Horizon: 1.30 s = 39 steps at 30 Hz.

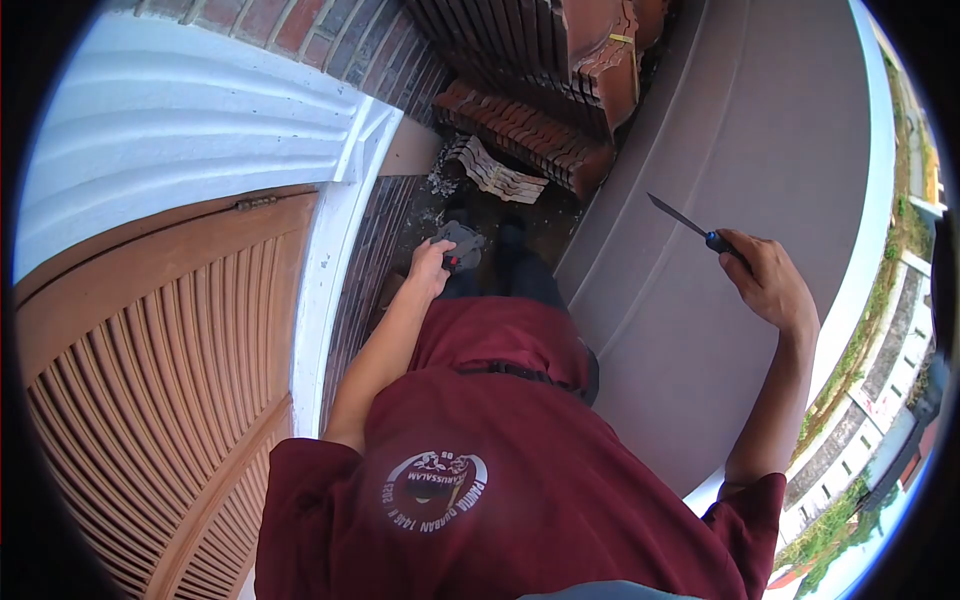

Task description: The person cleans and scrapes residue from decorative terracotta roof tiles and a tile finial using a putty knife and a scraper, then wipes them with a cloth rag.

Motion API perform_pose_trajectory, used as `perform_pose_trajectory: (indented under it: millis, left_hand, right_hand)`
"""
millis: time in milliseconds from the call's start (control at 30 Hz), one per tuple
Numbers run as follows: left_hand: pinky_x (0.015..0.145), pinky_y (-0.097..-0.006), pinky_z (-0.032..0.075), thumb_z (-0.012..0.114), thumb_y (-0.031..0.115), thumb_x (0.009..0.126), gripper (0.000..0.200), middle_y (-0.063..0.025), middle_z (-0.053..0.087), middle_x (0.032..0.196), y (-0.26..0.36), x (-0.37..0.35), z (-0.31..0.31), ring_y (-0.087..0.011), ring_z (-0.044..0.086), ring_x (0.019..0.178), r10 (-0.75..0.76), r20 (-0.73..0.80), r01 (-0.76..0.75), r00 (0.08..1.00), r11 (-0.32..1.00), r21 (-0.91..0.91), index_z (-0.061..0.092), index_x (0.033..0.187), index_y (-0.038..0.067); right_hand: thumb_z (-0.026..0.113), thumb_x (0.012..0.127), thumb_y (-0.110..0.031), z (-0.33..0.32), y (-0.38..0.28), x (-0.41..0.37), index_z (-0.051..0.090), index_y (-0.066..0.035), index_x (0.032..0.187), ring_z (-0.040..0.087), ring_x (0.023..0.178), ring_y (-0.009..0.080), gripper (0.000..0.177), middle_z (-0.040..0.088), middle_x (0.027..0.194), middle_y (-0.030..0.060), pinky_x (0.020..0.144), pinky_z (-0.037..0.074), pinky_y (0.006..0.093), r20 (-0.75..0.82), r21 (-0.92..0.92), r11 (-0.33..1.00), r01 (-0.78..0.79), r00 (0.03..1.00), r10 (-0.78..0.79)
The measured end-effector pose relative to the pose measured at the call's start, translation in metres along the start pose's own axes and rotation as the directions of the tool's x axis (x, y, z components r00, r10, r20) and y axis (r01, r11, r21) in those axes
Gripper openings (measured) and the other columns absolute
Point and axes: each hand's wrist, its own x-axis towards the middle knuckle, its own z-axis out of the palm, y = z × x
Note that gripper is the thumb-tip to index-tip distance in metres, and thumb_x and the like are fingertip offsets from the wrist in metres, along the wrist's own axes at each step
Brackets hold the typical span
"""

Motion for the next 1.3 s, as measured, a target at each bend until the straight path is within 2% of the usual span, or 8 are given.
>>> perform_pose_trajectory:
  millis: [233, 433, 667, 767, 933, 1033, 1133, 1300]
  left_hand:
    - [0.088, -0.0536, 0.051, 0.062, 0.008, 0.088, 0.031, -0.0122, 0.064, 0.116, 0.031, -0.029, -0.002, -0.0281, 0.063, 0.106, -0.114, 0.131, 0.115, 0.985, 0.993, -0.006, 0.06, 0.119, 0.007]
    - [0.092, -0.0536, 0.05, 0.057, 0.007, 0.09, 0.036, -0.0139, 0.059, 0.124, 0.057, -0.042, -0.027, -0.027, 0.059, 0.112, 0.061, 0.394, -0.001, 0.917, 0.989, -0.149, 0.051, 0.125, 0.007]
    - [0.094, -0.0405, 0.052, 0.067, 0.003, 0.088, 0.05, -0.0118, 0.057, 0.127, 0.08, -0.084, -0.052, -0.022, 0.06, 0.113, 0.237, 0.463, -0.145, 0.854, 0.963, -0.226, 0.044, 0.133, 0.003]
    - [0.096, -0.0396, 0.051, 0.068, 0.004, 0.087, 0.049, -0.0113, 0.057, 0.125, 0.079, -0.099, -0.064, -0.0218, 0.06, 0.114, 0.299, 0.482, -0.158, 0.823, 0.937, -0.312, 0.045, 0.13, 0.002]
    - [0.095, -0.035, 0.051, 0.069, 0.006, 0.088, 0.038, -0.0075, 0.061, 0.114, 0.069, -0.107, -0.072, -0.0177, 0.06, 0.109, 0.378, 0.447, -0.261, 0.811, 0.917, -0.302, 0.052, 0.122, 0.005]
    - [0.083, -0.0312, 0.053, 0.071, 0.009, 0.084, 0.032, -0.006, 0.068, 0.102, 0.066, -0.117, -0.068, -0.0143, 0.064, 0.094, 0.534, 0.33, -0.529, 0.778, 0.841, -0.112, 0.065, 0.115, 0.003]
    - [0.078, -0.0296, 0.051, 0.076, 0.017, 0.081, 0.041, -0.0058, 0.068, 0.1, 0.047, -0.096, -0.073, -0.0125, 0.062, 0.089, 0.549, 0.292, -0.59, 0.784, 0.804, 0.073, 0.066, 0.118, 0.002]
    - [0.064, -0.0266, 0.05, 0.074, 0.017, 0.083, 0.03, -0.0074, 0.071, 0.085, 0.019, -0.08, -0.095, -0.0123, 0.064, 0.071, 0.573, -0.02, -0.573, 0.819, 0.819, -0.016, 0.071, 0.107, -0.001]
  right_hand:
    - [0.059, 0.088, -0.011, 0.006, -0.022, 0.007, 0.063, 0.002, 0.099, 0.048, 0.056, 0.0254, 0.018, 0.052, 0.061, 0.0141, 0.059, 0.04, 0.0406, 0.026, -0.051, 0.991, -0.125, 0.992, 0.126]
    - [0.064, 0.083, -0.012, 0.059, -0.043, 0.039, 0.048, -0.001, 0.08, 0.042, 0.053, 0.0266, 0.021, 0.045, 0.058, 0.013, 0.057, 0.039, 0.0396, -0.28, 0.117, 0.974, 0.192, 0.948, -0.153]
    - [0.067, 0.087, -0.027, 0.174, -0.141, 0.107, 0.048, -0.001, 0.077, 0.044, 0.061, 0.0262, 0.034, 0.044, 0.063, 0.0152, 0.062, 0.041, 0.0389, 0.014, 0.305, 0.919, 0.249, 0.964, -0.266]
    - [0.057, 0.098, -0.033, 0.232, -0.189, 0.122, 0.057, -0.005, 0.114, 0.053, 0.064, 0.0098, 0.031, 0.06, 0.085, 0.0024, 0.057, 0.047, 0.0268, -0.056, 0.686, 0.685, 0.245, 0.957, -0.285]
    - [0.057, 0.099, -0.025, 0.254, -0.257, 0.116, 0.045, -0.005, 0.14, 0.061, 0.072, 0.0125, 0.047, 0.062, 0.101, 0.007, 0.055, 0.051, 0.0254, 0.157, 0.871, 0.485, 0.082, 0.888, -0.432]
    - [0.062, 0.096, -0.016, 0.297, -0.234, 0.149, 0.058, -0.002, 0.123, 0.059, 0.084, 0.0101, 0.031, 0.064, 0.098, 0.0038, 0.075, 0.048, 0.0258, -0.087, 0.698, 0.545, 0.465, 0.81, -0.58]
    - [0.064, 0.094, -0.014, 0.284, -0.224, 0.161, 0.063, -0.001, 0.113, 0.057, 0.088, 0.0084, 0.022, 0.065, 0.097, 0.0018, 0.079, 0.046, 0.0262, -0.022, 0.601, 0.634, 0.487, 0.803, -0.596]
    - [0.063, 0.093, -0.019, 0.24, -0.206, 0.193, 0.06, 0.002, 0.097, 0.064, 0.068, 0.0347, 0.022, 0.065, 0.077, 0.0199, 0.065, 0.05, 0.0379, 0.066, 0.167, 0.594, 0.787, 0.592, -0.803]
